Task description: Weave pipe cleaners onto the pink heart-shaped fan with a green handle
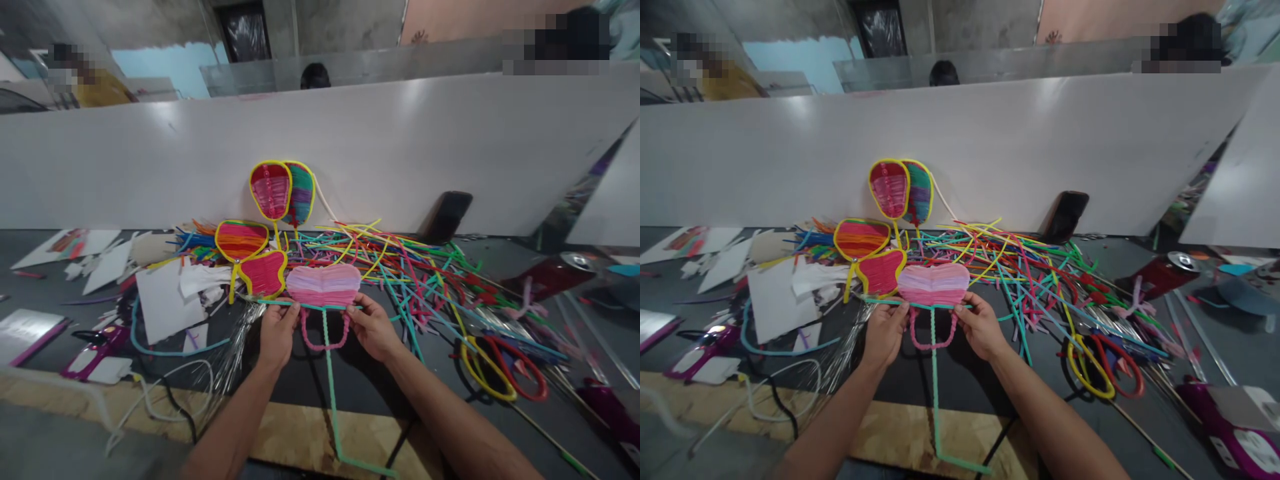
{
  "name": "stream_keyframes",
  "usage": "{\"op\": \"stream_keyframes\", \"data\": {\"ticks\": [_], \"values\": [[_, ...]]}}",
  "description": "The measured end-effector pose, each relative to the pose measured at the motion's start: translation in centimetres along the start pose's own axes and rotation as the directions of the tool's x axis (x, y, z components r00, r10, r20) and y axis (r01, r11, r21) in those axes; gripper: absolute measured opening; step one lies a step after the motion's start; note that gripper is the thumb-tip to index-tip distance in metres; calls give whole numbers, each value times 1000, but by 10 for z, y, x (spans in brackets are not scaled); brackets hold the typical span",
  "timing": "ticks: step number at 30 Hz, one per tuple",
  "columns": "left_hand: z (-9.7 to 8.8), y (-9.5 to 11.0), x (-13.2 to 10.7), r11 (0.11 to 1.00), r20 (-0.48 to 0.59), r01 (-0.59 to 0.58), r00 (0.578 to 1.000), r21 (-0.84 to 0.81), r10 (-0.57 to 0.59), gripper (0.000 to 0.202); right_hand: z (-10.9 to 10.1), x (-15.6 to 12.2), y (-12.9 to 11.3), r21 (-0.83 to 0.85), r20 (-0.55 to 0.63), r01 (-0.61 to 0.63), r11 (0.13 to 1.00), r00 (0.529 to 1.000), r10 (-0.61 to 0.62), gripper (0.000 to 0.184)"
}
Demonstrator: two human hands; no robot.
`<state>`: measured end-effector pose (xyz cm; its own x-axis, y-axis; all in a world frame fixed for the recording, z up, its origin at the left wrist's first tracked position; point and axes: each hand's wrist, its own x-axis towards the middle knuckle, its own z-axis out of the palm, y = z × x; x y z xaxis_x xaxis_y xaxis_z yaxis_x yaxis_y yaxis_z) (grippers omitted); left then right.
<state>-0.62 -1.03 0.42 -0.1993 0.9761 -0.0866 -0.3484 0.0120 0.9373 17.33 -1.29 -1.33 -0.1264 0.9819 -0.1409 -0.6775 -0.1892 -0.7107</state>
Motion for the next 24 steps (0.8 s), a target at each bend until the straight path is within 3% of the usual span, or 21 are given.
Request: {"op": "stream_keyframes", "data": {"ticks": [6, 11, 18, 20, 24], "values": [[3, 6, -1, 966, 20, 149, 989, -212, -148, 32, 3, -2, 3, -41, -2, 40, 998, 999, -40, 30], [1, 9, -4, 889, 73, 293, 956, -352, -286, 24, 10, -6, 5, -63, -15, 64, 996, 998, -65, 29], [5, 2, -14, 870, 199, 447, 890, -206, -410, 30, 14, -10, 10, -115, -16, 29, 993, 999, -31, 31], [6, 0, -16, 887, 212, 437, 890, -150, -403, 32, 15, -11, 10, -168, -4, 54, 984, 998, -55, 28], [8, -1, -17, 912, 134, 383, 921, -146, -366, 35, 15, -14, 7, -340, 36, 115, 933, 993, -110, 23]]}}
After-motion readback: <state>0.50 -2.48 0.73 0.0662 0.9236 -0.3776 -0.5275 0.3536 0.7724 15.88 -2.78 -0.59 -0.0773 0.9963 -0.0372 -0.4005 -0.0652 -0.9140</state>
